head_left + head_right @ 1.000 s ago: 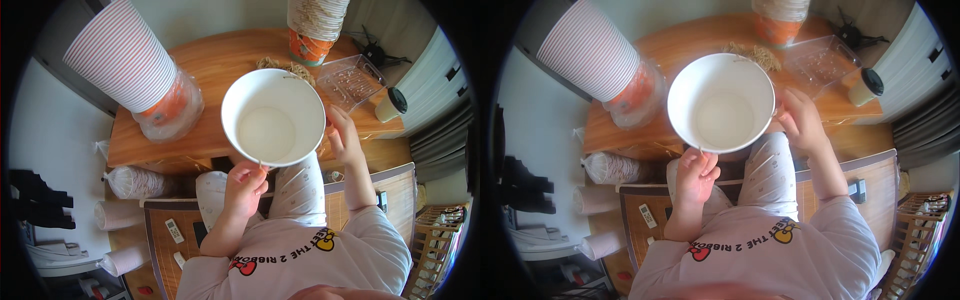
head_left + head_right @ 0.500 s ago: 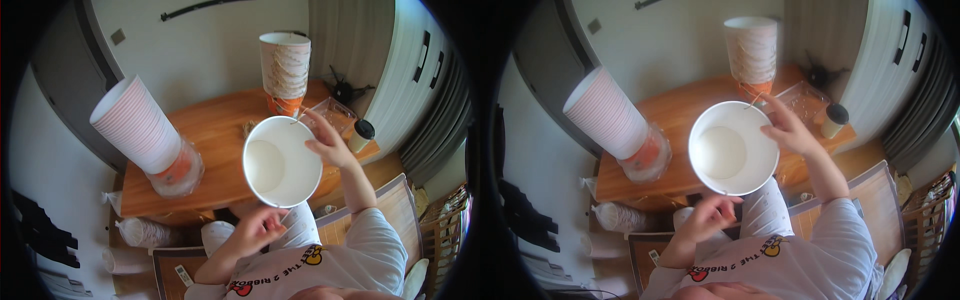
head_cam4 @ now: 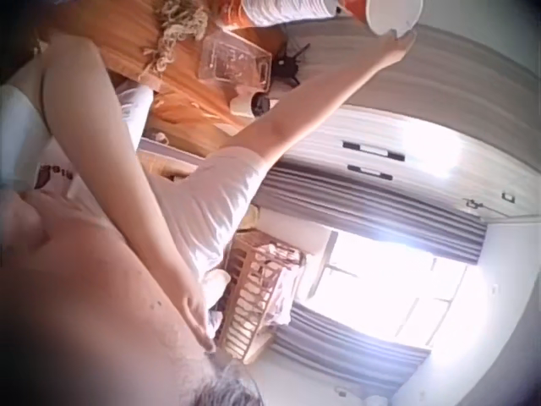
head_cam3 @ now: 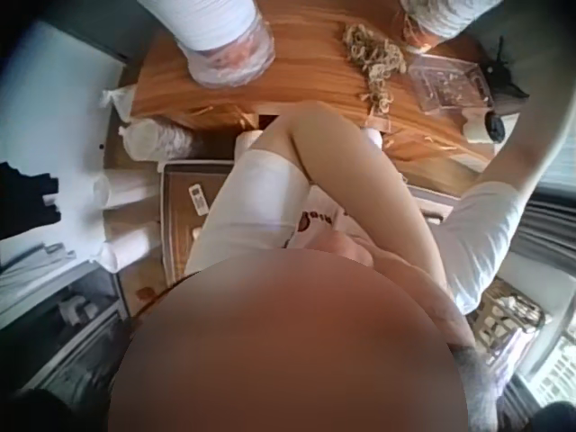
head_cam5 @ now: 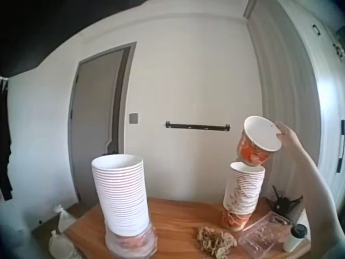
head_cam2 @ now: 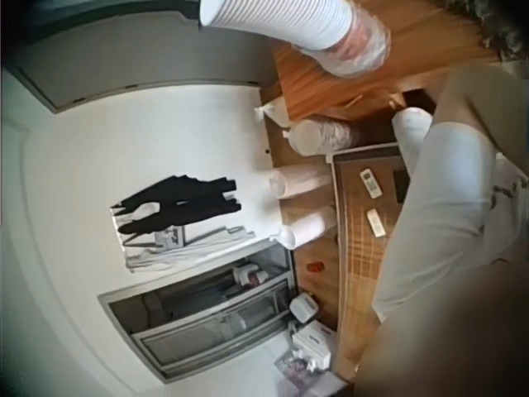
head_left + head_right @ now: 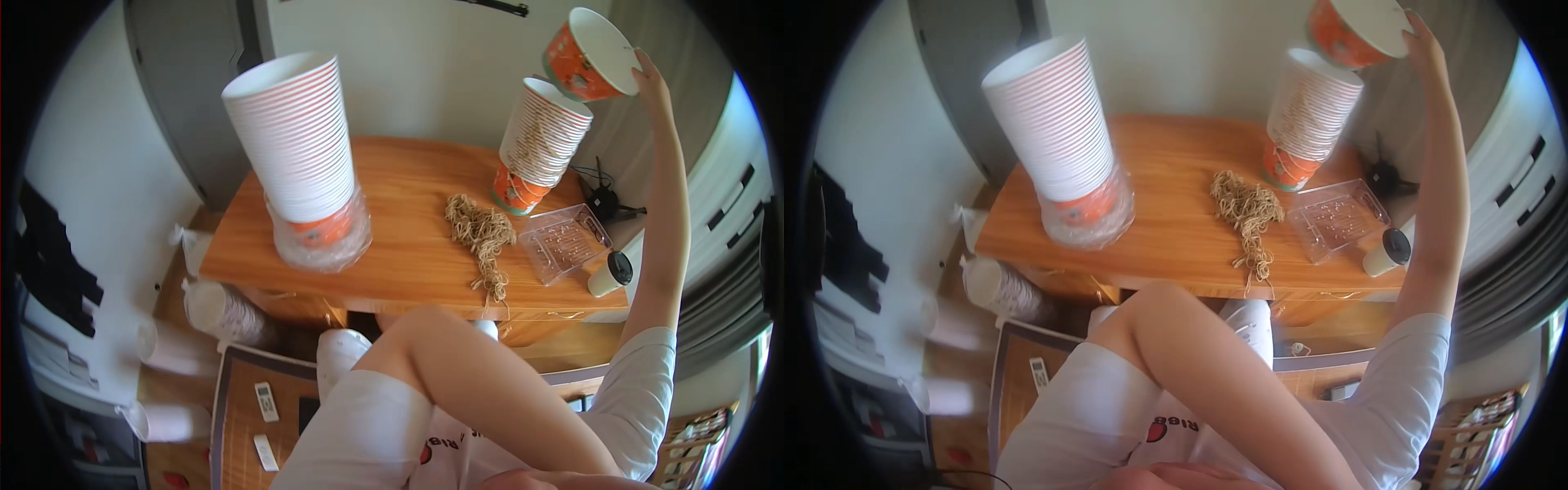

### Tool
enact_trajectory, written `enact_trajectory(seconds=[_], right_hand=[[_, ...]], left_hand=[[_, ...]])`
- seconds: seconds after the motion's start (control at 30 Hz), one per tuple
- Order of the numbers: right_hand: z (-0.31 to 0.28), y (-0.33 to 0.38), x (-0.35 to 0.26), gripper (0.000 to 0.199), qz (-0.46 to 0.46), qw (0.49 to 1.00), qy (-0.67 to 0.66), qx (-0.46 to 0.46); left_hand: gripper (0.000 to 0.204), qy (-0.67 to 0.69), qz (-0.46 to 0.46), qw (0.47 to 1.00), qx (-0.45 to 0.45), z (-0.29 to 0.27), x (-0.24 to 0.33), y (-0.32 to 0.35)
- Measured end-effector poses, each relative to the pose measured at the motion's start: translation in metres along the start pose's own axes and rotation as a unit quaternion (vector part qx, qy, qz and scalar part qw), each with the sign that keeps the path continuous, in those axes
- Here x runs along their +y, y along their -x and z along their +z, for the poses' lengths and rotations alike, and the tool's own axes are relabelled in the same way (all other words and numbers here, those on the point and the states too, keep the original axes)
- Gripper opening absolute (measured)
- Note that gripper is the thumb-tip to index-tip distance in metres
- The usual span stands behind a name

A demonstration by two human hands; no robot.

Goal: Thread and tie twine through a paper bucket to create a handle.

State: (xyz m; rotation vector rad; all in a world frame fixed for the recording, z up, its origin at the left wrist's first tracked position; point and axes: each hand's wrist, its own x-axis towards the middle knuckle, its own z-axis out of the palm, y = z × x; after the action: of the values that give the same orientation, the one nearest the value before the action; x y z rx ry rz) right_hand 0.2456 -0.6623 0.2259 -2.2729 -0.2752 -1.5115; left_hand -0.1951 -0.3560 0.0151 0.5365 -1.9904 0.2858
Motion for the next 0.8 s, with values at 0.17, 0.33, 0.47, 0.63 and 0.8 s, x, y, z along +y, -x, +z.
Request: enact_trajectory(seconds=[0.17, 0.33, 0.47, 0.63, 0.8], right_hand=[[0.035, -0.006, -0.013, 0.047, 0.159, 0.974, -0.004, -0.158], [0.056, -0.001, 0.023, 0.033, 0.232, 0.947, -0.027, -0.221], [0.052, 0.0, 0.044, 0.044, 0.252, 0.93, 0.142, -0.228], [0.083, 0.021, -0.023, 0.05, 0.108, 0.954, 0.164, -0.227], [0.083, 0.04, -0.057, 0.041, 0.044, 0.943, 0.062, -0.324]], left_hand=[[0.036, 0.0, -0.058, 0.998, 0.027, 0.006, -0.005, 0.0], [0.034, 0.038, -0.084, 0.996, 0.019, 0.014, -0.009, -0.003], [0.032, 0.086, -0.099, 0.991, 0.006, 0.021, -0.013, -0.003], [0.03, 0.106, -0.144, 0.984, -0.002, 0.042, -0.026, -0.004], [0.027, 0.155, -0.16, 0.975, -0.023, 0.04, -0.025, 0.0]])
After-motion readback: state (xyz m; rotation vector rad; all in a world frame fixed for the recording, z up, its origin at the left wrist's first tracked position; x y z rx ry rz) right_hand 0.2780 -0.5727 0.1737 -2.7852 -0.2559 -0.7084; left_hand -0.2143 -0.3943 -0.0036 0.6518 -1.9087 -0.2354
